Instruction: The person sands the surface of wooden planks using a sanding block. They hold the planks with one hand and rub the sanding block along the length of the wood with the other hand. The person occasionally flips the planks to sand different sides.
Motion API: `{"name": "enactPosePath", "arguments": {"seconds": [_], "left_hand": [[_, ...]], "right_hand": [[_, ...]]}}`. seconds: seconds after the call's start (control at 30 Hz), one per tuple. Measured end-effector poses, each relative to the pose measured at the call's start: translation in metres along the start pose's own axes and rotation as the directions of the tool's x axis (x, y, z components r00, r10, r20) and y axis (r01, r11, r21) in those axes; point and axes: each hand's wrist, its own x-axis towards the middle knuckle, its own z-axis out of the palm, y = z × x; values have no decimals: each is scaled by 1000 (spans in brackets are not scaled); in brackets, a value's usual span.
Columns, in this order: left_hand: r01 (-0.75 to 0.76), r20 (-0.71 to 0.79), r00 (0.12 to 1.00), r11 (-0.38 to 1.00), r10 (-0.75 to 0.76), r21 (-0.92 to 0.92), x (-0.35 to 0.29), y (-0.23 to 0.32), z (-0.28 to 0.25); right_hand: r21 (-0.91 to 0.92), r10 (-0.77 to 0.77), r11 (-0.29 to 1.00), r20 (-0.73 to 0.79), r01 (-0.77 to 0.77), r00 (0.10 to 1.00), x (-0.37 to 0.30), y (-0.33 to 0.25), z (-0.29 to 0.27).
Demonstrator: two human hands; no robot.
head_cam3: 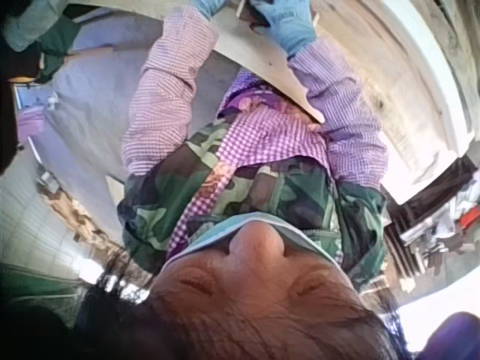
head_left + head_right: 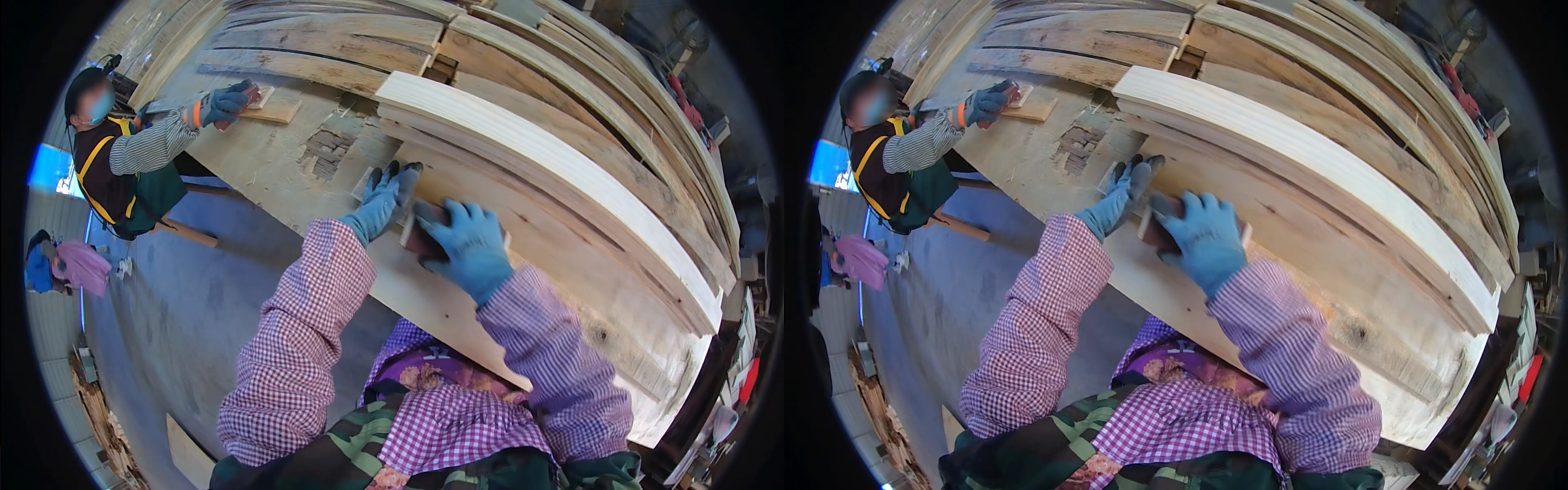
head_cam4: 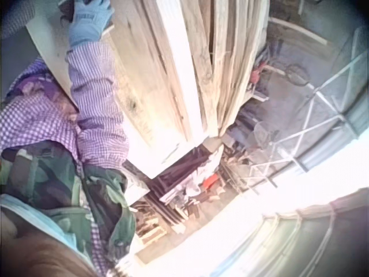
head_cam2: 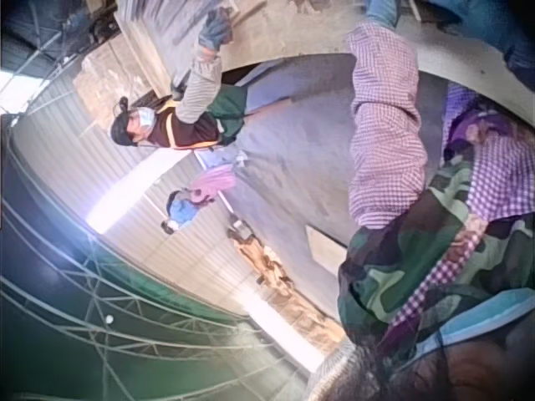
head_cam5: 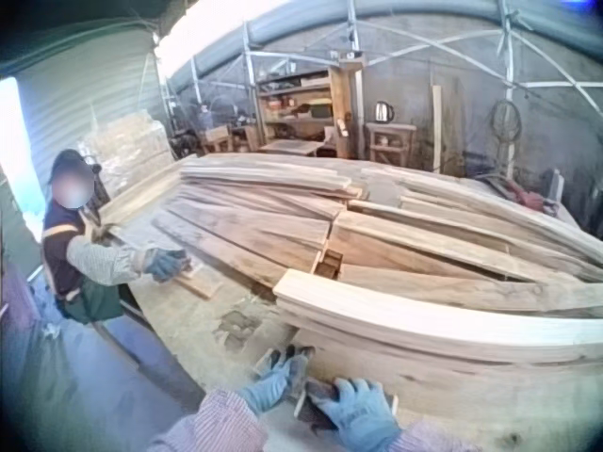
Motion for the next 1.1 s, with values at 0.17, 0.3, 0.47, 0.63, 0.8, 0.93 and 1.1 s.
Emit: {"name": "enactPosePath", "arguments": {"seconds": [0.17, 0.3, 0.47, 0.63, 0.8, 0.93, 1.1], "left_hand": [[-54, -34, 998, 998, 54, -10, -3, -5, 19], [-48, -42, 998, 999, 49, 17, -1, -6, 17], [32, 14, 999, 999, -32, -39, -2, 8, 5], [-6, -39, 999, 998, 3, -68, -2, -8, 17], [-63, -165, 986, 957, 16, -284, 32, -74, 64], [107, -165, 975, 967, -147, -232, 57, -80, 52], [-65, -230, 973, 984, 26, -166, 8, -4, -11]], "right_hand": [[-22, 41, 999, -60, -42, 997, -70, 6, -5], [6, 65, 998, -44, -65, 997, -32, -4, 1], [-70, 177, 983, 121, -169, 977, 27, -22, -1], [-4, 134, 991, -34, -134, 990, -66, -1, -1], [-54, 188, 981, 14, -187, 982, -86, -4, -11], [109, 156, 984, -183, -138, 971, -1, -5, 34], [99, 220, 972, -60, -213, 974, -22, -5, 14]]}}
